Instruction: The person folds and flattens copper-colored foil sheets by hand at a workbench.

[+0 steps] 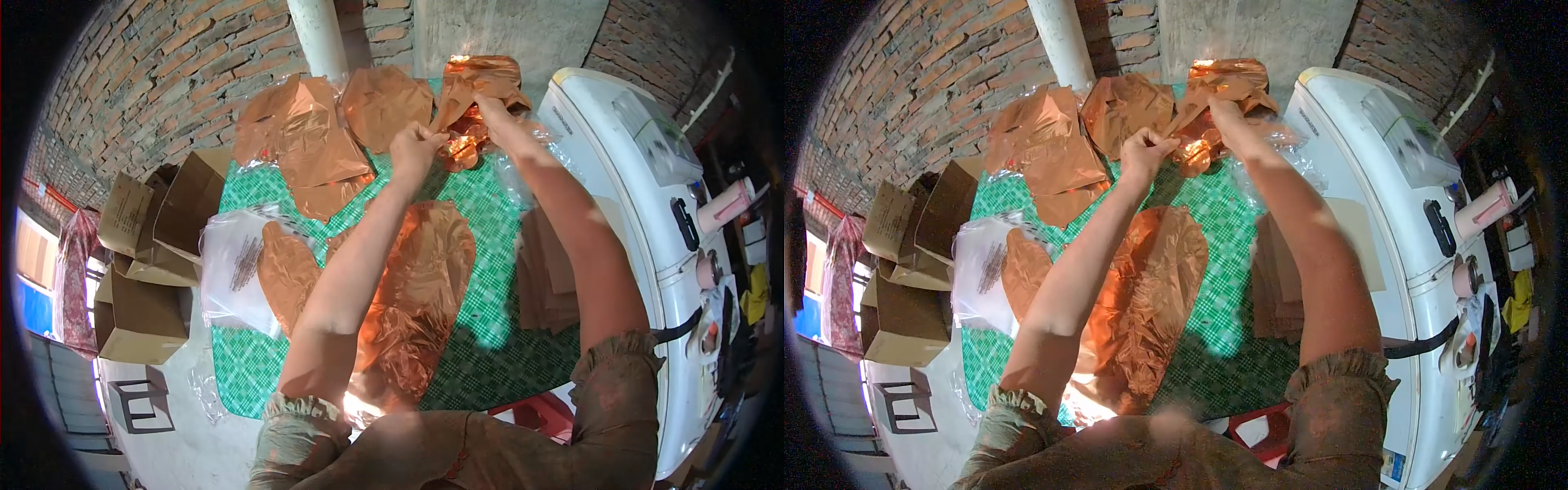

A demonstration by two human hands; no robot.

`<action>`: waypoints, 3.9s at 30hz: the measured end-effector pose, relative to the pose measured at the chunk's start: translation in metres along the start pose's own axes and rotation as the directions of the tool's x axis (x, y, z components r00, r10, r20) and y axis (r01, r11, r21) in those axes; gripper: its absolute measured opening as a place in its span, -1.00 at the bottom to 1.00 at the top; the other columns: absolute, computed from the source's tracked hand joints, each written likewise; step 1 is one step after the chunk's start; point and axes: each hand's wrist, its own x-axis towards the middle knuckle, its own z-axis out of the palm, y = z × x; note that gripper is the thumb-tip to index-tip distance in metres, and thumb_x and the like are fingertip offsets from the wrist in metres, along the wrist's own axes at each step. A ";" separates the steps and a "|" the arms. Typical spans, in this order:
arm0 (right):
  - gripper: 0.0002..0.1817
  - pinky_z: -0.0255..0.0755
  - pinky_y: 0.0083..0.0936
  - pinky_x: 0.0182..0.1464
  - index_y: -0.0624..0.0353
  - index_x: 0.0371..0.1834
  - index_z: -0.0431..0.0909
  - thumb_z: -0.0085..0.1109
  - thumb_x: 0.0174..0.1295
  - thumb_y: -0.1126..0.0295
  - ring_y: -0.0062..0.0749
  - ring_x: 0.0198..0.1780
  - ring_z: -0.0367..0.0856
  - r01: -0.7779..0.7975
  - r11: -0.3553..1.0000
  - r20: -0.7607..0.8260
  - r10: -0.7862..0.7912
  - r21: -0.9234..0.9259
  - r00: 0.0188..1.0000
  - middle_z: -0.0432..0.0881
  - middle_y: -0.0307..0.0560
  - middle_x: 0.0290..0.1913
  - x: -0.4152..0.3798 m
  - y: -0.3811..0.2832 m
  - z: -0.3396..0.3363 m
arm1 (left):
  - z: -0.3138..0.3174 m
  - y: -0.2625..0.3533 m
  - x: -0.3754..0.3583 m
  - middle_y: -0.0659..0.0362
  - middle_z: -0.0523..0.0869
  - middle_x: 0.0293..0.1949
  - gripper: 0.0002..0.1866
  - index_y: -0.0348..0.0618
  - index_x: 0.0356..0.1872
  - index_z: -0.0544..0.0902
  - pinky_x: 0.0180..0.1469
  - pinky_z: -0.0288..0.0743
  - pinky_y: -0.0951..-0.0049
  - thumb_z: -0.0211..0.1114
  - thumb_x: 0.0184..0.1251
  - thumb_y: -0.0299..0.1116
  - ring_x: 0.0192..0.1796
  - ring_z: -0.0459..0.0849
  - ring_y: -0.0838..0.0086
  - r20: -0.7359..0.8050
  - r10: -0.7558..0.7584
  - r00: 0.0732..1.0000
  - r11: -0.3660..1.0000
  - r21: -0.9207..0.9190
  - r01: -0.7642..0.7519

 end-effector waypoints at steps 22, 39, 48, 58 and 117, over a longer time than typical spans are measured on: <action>-0.54 0.61 -0.11 0.09 0.18 0.28 0.55 0.11 0.52 0.08 -0.22 0.18 0.63 -0.229 0.970 -0.115 0.219 -0.084 0.969 0.64 0.00 0.17 0.019 -0.025 -0.003 | -0.197 0.081 0.072 0.14 0.81 -0.27 -0.72 -0.31 -0.08 0.73 -0.35 0.69 0.46 0.29 0.66 -0.24 -0.37 0.75 0.51 -0.257 0.209 0.944 0.951 -0.172 -0.257; -0.58 0.54 0.09 0.28 0.16 0.24 0.62 0.15 0.44 0.16 -0.04 0.03 0.76 -0.037 0.513 0.019 0.103 -0.858 0.995 0.78 0.02 0.01 -0.004 -0.065 -0.002 | -0.377 0.169 0.069 0.02 0.80 0.12 -0.53 -0.29 0.26 0.71 0.21 0.74 0.30 0.27 0.68 -0.06 0.13 0.81 0.34 -0.310 0.456 0.834 0.859 0.397 -0.322; -0.16 0.37 0.04 0.52 0.32 0.49 0.44 0.27 0.37 -0.14 0.18 0.54 0.41 0.449 0.218 0.379 -0.299 -0.866 0.876 0.53 0.24 0.45 -0.095 -0.139 0.080 | -0.352 0.236 0.023 0.16 0.89 -0.20 -0.77 0.02 -0.03 0.84 -0.12 0.71 0.27 0.37 0.53 -0.13 -0.17 0.88 0.24 0.173 0.699 0.694 0.204 0.881 -0.426; -0.53 0.65 -0.31 0.07 0.05 0.29 0.60 0.42 0.39 0.16 -0.18 -0.07 0.77 0.739 0.661 0.426 -0.635 -0.133 0.644 0.82 -0.03 -0.08 -0.246 -0.228 0.235 | -0.297 0.323 -0.102 0.00 0.79 -0.37 -0.79 -0.10 -0.20 0.68 -0.16 0.67 0.02 0.35 0.49 -0.17 -0.22 0.81 0.02 0.602 0.591 0.538 -0.201 0.755 -0.624; -0.75 0.57 -0.59 0.11 0.24 0.10 0.64 0.36 0.48 0.36 -0.60 -0.04 0.70 0.063 0.987 0.593 -0.142 0.151 0.793 0.74 -0.26 -0.02 -0.377 -0.131 0.024 | -0.452 0.265 -0.291 -0.02 0.64 0.39 -0.88 -0.26 -0.21 0.67 0.03 0.60 0.48 0.21 0.60 -0.50 0.04 0.71 0.53 0.261 0.362 0.895 0.922 0.040 -0.384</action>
